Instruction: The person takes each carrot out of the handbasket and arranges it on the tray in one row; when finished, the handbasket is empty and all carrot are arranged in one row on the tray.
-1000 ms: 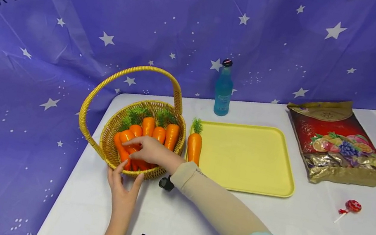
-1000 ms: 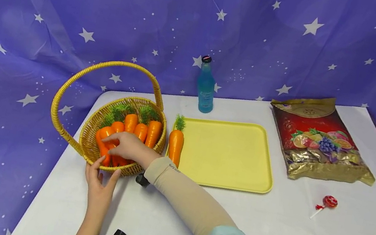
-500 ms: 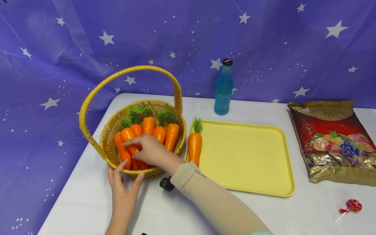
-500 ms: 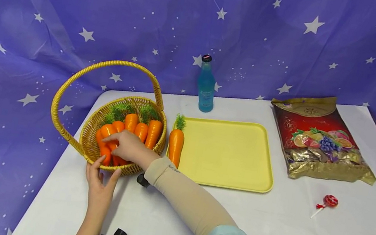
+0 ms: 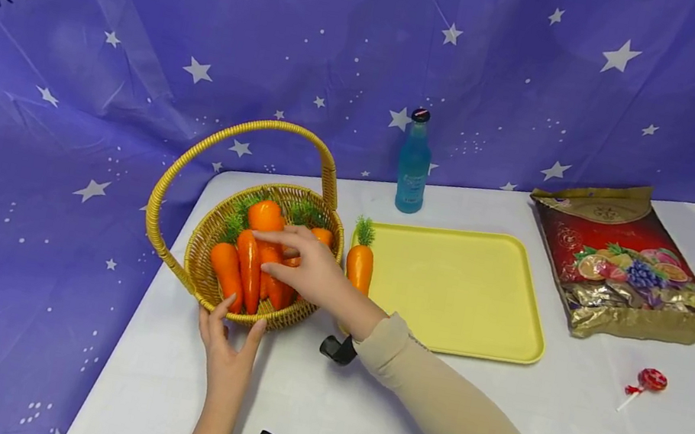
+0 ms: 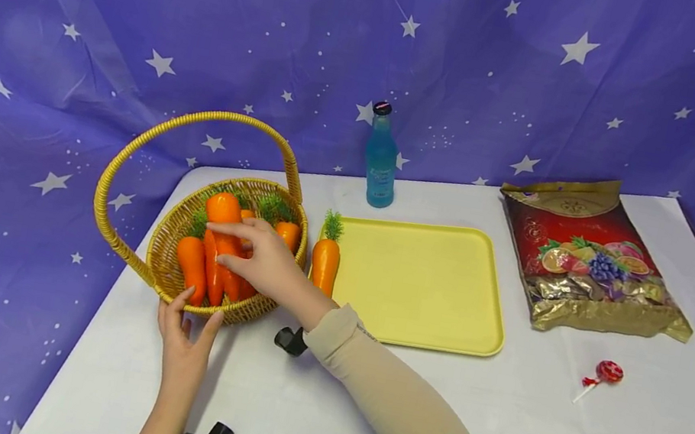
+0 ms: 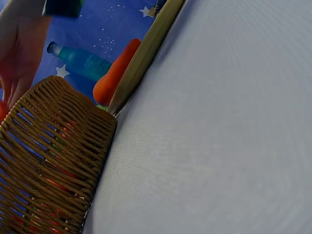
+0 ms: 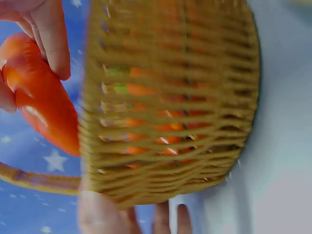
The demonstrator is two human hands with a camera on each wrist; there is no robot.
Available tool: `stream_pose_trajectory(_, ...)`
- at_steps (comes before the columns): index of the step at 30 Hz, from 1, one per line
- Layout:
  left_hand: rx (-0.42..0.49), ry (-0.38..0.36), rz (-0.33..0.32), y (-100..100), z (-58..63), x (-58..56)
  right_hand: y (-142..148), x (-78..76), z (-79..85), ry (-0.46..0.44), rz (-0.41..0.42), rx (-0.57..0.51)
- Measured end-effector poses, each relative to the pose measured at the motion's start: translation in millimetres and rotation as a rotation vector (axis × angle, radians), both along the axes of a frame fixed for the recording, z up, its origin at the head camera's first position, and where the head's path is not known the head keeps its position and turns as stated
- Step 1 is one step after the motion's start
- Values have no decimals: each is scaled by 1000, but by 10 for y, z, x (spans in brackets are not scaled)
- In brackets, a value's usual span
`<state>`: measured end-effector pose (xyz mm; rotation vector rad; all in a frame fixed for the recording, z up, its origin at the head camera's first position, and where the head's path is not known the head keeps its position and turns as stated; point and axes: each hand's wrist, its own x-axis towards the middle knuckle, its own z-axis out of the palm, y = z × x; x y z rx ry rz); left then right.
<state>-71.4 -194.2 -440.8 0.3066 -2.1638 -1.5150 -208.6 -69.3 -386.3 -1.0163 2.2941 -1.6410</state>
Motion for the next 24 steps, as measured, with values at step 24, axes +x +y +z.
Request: stream_pose_trajectory(24,32,18,-14,-15,-14,8,1196,127,-661,-178,-404,175)
